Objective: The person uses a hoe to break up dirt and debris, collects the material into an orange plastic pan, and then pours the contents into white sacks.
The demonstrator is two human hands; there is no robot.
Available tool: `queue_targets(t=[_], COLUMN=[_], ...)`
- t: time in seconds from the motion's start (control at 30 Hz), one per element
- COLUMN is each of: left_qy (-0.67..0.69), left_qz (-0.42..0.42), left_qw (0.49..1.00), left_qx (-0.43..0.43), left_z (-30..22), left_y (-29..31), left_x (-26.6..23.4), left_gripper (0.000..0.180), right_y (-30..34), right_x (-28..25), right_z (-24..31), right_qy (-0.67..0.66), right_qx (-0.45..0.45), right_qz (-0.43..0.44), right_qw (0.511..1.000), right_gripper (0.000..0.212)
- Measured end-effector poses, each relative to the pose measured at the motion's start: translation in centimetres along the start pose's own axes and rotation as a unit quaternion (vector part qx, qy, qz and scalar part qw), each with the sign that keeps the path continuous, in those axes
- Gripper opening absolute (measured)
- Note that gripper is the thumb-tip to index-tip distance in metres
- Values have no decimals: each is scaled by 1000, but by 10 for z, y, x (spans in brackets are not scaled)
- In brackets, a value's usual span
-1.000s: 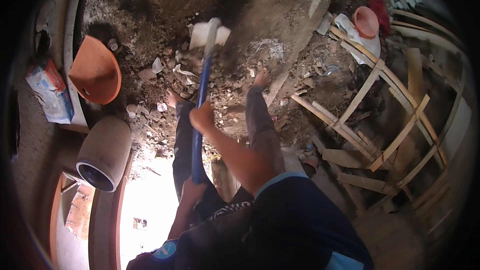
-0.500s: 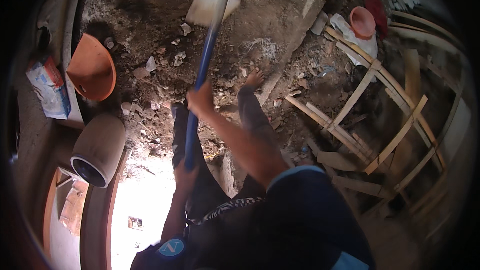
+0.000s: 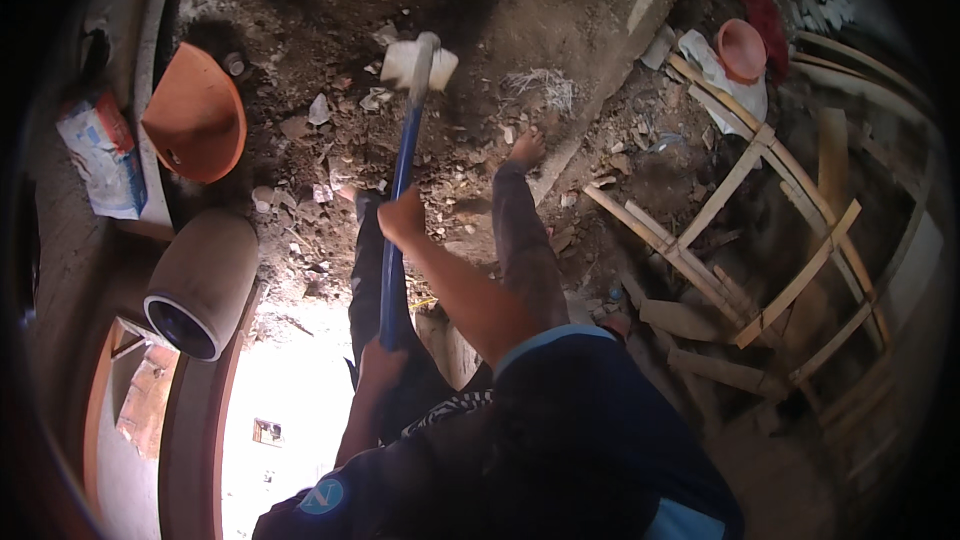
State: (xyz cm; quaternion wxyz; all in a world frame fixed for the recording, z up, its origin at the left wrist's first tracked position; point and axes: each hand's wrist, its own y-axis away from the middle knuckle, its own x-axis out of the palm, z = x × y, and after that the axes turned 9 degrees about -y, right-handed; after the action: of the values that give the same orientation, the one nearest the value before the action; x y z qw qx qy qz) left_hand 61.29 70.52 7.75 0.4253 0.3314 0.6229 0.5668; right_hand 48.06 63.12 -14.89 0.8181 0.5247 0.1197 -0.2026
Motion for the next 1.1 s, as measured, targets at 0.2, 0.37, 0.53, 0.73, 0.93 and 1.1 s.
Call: queue_targets(t=[0.2, 0.37, 0.53, 0.73, 0.93, 1.1], left_qy=[-16, 16, 105, 98, 155, 259], left_qz=[14, -31, -51, -91, -54, 85], left_qw=[996, 999, 987, 981, 985, 959], left_qx=[-85, 26, 115, 144, 53, -82], left_z=[33, -6, -141, -204, -81, 1], left_y=[119, 68, -82, -158, -85, 8], left_x=[-11, 4, -5, -38, 2, -7], left_gripper=[30, 30, 38, 39, 19, 25], right_y=[132, 77, -90, -228, -123, 27], right_x=[-51, -83, -116, -105, -7, 10], right_z=[52, 86, 172, 192, 68, 82], right_qy=[-136, -122, -150, -79, 34, 87], right_qx=[179, 131, -55, 7, -29, -1], right_qz=[109, 63, -15, 36, 40, 90], right_qw=[968, 982, 987, 996, 998, 992], right_gripper=[39, 40, 41, 27, 32, 39])
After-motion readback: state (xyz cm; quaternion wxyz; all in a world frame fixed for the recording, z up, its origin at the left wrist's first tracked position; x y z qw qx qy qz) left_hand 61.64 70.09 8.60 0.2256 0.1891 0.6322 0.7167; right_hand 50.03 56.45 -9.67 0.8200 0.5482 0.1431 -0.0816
